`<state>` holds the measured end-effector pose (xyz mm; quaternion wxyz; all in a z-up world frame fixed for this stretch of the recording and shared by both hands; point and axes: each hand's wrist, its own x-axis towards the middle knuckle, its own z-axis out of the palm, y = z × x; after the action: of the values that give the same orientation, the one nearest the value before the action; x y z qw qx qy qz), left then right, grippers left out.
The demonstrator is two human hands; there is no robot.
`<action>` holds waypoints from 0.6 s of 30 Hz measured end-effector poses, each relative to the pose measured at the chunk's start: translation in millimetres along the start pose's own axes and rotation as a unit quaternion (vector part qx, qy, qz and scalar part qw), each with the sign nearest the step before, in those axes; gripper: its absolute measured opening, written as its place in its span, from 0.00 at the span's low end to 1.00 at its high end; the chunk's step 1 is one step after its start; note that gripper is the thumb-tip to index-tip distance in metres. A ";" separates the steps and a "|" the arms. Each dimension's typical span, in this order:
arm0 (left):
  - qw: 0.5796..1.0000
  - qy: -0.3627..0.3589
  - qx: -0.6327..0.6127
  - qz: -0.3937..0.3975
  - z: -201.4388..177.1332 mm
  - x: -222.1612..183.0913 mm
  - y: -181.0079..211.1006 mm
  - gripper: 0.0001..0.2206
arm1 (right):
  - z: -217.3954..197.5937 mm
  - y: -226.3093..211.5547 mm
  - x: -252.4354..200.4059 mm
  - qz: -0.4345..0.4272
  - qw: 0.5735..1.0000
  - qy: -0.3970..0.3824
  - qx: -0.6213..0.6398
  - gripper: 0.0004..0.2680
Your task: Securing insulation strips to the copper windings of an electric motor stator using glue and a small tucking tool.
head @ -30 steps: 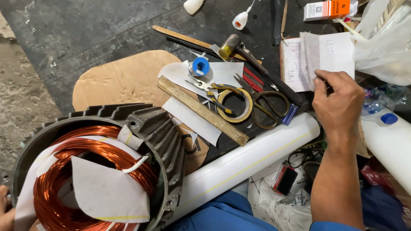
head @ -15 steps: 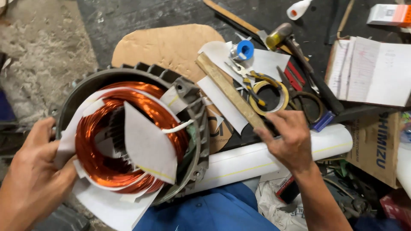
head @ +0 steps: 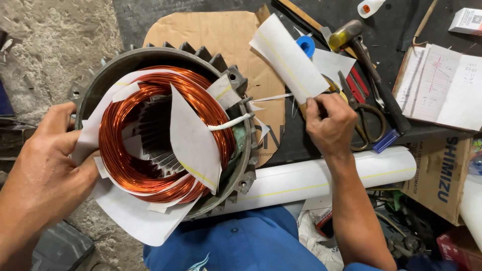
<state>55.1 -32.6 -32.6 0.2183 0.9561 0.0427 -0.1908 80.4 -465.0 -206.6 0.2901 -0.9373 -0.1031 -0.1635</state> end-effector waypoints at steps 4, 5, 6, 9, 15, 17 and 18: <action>0.999 -0.017 0.011 -0.034 -5.2 1.0 13.7 0.12 | 5.9 2.6 8.4 -0.073 0.996 -0.010 -0.051 0.05; 0.999 -0.019 0.010 -0.028 -1.8 0.1 3.9 0.12 | 12.9 -3.7 3.5 -0.071 0.996 -0.008 -0.056 0.05; 1.000 0.002 0.021 -0.014 2.2 -0.2 -5.5 0.09 | 20.0 -9.2 -1.3 -0.099 0.989 -0.029 -0.102 0.05; 0.999 0.029 0.021 0.006 6.6 -1.4 -5.1 0.06 | 24.7 -26.7 -11.6 -0.129 0.983 -0.065 -0.116 0.04; 0.999 0.034 -0.001 0.005 4.9 -2.3 1.0 0.06 | 12.5 -11.4 8.0 0.072 0.987 -0.076 -0.118 0.22; 0.999 0.034 -0.009 0.013 4.5 -2.2 1.4 0.06 | 15.8 -1.0 9.2 0.185 0.960 -0.156 -0.144 0.34; 0.999 0.034 -0.006 0.005 5.0 -2.6 0.1 0.07 | 21.0 2.0 5.8 0.141 0.966 -0.135 -0.169 0.31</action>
<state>51.0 -35.0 -35.8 0.2238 0.9609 0.0462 -0.1564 91.5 -453.9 -221.8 0.1306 -0.9912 0.0212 -0.0081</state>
